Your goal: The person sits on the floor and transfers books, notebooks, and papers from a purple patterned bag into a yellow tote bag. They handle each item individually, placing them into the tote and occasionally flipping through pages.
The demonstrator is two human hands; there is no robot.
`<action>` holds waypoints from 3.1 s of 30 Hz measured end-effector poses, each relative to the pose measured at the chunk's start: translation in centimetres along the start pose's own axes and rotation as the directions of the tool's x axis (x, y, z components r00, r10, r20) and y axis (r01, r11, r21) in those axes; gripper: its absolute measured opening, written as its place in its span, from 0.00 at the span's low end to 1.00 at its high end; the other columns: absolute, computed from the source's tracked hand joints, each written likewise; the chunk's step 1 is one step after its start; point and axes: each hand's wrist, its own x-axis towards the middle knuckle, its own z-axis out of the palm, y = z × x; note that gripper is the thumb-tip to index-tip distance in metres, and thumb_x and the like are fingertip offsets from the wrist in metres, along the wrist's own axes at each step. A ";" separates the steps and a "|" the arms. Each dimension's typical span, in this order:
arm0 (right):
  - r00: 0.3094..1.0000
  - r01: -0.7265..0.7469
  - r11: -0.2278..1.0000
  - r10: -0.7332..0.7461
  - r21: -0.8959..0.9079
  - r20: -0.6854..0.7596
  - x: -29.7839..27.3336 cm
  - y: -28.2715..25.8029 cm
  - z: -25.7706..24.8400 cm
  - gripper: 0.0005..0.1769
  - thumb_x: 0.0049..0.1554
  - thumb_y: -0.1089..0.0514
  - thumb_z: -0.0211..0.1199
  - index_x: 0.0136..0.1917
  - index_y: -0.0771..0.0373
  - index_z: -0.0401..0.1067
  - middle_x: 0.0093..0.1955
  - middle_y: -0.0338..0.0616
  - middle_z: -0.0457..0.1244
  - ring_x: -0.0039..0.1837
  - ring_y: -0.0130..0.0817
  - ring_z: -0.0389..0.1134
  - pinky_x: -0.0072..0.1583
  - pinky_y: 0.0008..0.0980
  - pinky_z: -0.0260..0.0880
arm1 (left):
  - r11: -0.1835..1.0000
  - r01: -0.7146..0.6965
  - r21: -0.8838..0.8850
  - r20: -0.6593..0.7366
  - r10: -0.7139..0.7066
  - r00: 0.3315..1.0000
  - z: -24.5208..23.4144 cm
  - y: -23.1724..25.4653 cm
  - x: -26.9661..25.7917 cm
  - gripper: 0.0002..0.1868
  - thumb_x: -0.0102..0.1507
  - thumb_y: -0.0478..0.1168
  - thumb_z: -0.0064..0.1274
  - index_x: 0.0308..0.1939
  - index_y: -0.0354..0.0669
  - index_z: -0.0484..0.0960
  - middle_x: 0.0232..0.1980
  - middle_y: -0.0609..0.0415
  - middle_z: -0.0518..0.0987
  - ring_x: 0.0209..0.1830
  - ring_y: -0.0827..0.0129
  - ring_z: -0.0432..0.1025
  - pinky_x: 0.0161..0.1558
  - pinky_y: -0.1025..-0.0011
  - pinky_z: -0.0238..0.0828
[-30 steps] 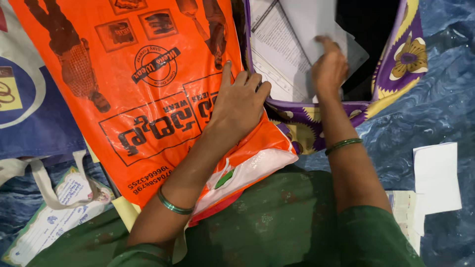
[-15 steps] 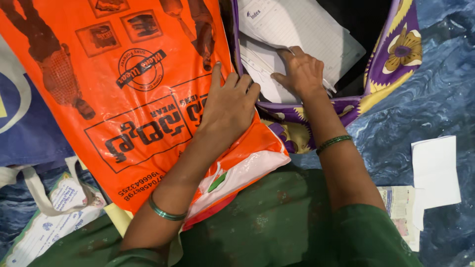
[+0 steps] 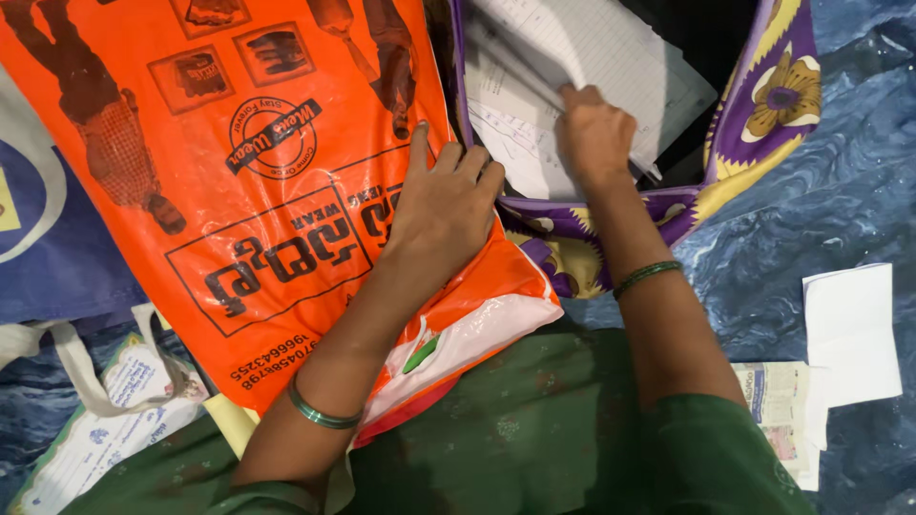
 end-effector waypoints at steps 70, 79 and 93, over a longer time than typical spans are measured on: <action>0.997 -0.058 0.974 0.069 0.217 -0.041 1.3 1.2 -0.4 0.28 0.59 0.61 0.69 0.71 0.53 0.67 0.45 0.53 0.71 0.44 0.48 0.74 0.50 0.48 0.74 | 1.000 0.016 -0.027 0.017 -0.015 1.000 0.2 -0.1 0.0 0.13 0.61 0.38 0.48 0.48 0.39 0.78 0.50 0.47 0.77 0.55 0.53 0.70 0.71 0.37 0.47; 0.971 0.069 0.995 -0.049 0.077 -0.233 -1.1 0.9 -9.6 0.15 0.61 0.59 0.64 0.62 0.54 0.78 0.37 0.56 0.68 0.39 0.56 0.71 0.43 0.51 0.71 | 0.995 0.031 -0.094 -0.079 -0.039 0.996 -0.3 -0.3 0.0 0.11 0.61 0.39 0.53 0.48 0.46 0.79 0.47 0.49 0.78 0.52 0.55 0.73 0.68 0.40 0.50; 0.772 0.308 0.948 -0.198 0.084 -0.604 -13.1 -10.4 -33.2 0.22 0.60 0.66 0.58 0.66 0.55 0.72 0.53 0.52 0.68 0.53 0.53 0.72 0.53 0.48 0.72 | 0.383 0.008 -0.924 -0.054 -0.152 0.987 -5.9 0.9 -2.9 0.37 0.67 0.57 0.51 0.74 0.43 0.57 0.66 0.47 0.73 0.59 0.59 0.72 0.57 0.60 0.68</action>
